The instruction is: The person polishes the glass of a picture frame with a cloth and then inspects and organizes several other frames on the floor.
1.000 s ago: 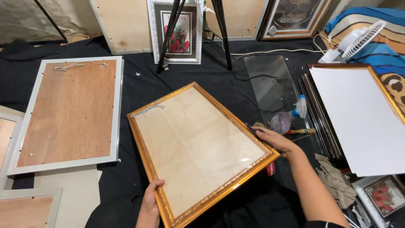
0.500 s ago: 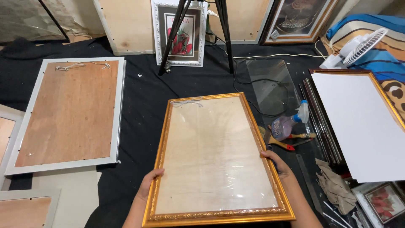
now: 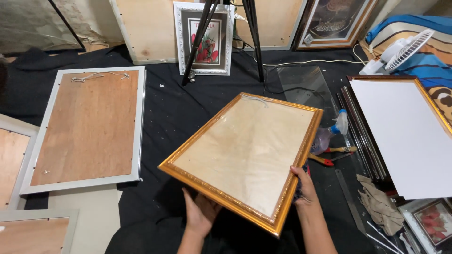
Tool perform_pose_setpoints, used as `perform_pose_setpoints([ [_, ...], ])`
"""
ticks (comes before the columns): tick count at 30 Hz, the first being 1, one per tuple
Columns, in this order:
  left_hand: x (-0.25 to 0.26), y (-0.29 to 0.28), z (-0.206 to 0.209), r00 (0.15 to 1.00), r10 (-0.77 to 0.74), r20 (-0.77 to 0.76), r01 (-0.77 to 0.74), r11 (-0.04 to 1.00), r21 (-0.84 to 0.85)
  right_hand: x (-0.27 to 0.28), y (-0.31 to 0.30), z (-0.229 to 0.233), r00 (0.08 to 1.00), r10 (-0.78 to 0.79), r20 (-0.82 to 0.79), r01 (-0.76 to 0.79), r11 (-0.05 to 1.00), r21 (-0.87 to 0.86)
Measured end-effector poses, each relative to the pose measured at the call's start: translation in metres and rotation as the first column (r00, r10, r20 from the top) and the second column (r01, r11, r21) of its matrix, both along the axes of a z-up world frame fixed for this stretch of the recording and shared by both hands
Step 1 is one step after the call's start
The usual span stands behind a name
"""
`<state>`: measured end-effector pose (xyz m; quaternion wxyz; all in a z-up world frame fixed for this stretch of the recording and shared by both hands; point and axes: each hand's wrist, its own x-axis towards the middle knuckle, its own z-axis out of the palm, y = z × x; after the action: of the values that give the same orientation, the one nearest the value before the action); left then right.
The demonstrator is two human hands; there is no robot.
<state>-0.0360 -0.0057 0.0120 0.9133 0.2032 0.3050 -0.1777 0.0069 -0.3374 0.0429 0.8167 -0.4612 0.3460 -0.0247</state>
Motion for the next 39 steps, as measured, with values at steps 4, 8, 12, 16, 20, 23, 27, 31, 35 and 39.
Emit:
perform_pose_setpoints([
  [4, -0.025, -0.031, 0.059, 0.992, -0.08, 0.094, 0.086, 0.995, -0.058, 0.008, 0.036, -0.001, 0.993, -0.116, 0.027, 0.117, 0.992, -0.04],
  [8, -0.011, -0.042, 0.158, 0.999, -0.046, 0.02, 0.047, 0.997, -0.064, 0.006, 0.072, -0.002, 0.989, -0.13, 0.076, 0.131, 0.991, -0.01],
  [12, 0.001, -0.038, 0.145, 0.988, 0.005, -0.152, -0.006, 1.0, -0.01, 0.007, 0.093, -0.001, 0.989, -0.079, 0.127, 0.077, 0.997, 0.023],
  [16, 0.008, -0.022, 0.071, 0.981, 0.052, -0.185, -0.052, 0.999, 0.004, 0.002, 0.094, 0.037, 0.996, 0.082, 0.025, -0.079, 0.99, -0.12],
  [20, 0.012, -0.004, 0.046, 0.982, 0.041, -0.185, -0.045, 0.999, -0.015, -0.013, 0.077, 0.108, 0.92, 0.31, -0.238, -0.386, 0.821, -0.42],
  [23, 0.01, -0.003, 0.04, 0.98, 0.054, -0.191, -0.056, 0.998, -0.007, -0.016, 0.062, 0.125, 0.951, 0.196, -0.241, -0.31, 0.594, -0.743],
  [27, 0.005, -0.006, 0.05, 0.981, 0.066, -0.182, -0.072, 0.997, -0.023, 0.005, 0.073, 0.086, 0.869, 0.455, 0.193, 0.088, 0.242, -0.966],
  [31, 0.009, -0.001, 0.075, 0.981, 0.117, -0.155, -0.109, 0.992, 0.062, -0.017, 0.141, 0.041, 0.816, 0.556, 0.16, 0.125, 0.1, -0.987],
  [35, 0.005, 0.011, 0.035, 0.987, 0.096, -0.126, -0.099, 0.995, -0.017, -0.07, 0.198, 0.068, 0.508, 0.841, 0.186, 0.218, 0.084, -0.972],
  [39, 0.008, 0.017, 0.059, 0.989, 0.126, -0.08, -0.127, 0.992, -0.005, -0.047, 0.171, 0.071, 0.43, 0.903, 0.023, 0.42, -0.178, -0.89],
])
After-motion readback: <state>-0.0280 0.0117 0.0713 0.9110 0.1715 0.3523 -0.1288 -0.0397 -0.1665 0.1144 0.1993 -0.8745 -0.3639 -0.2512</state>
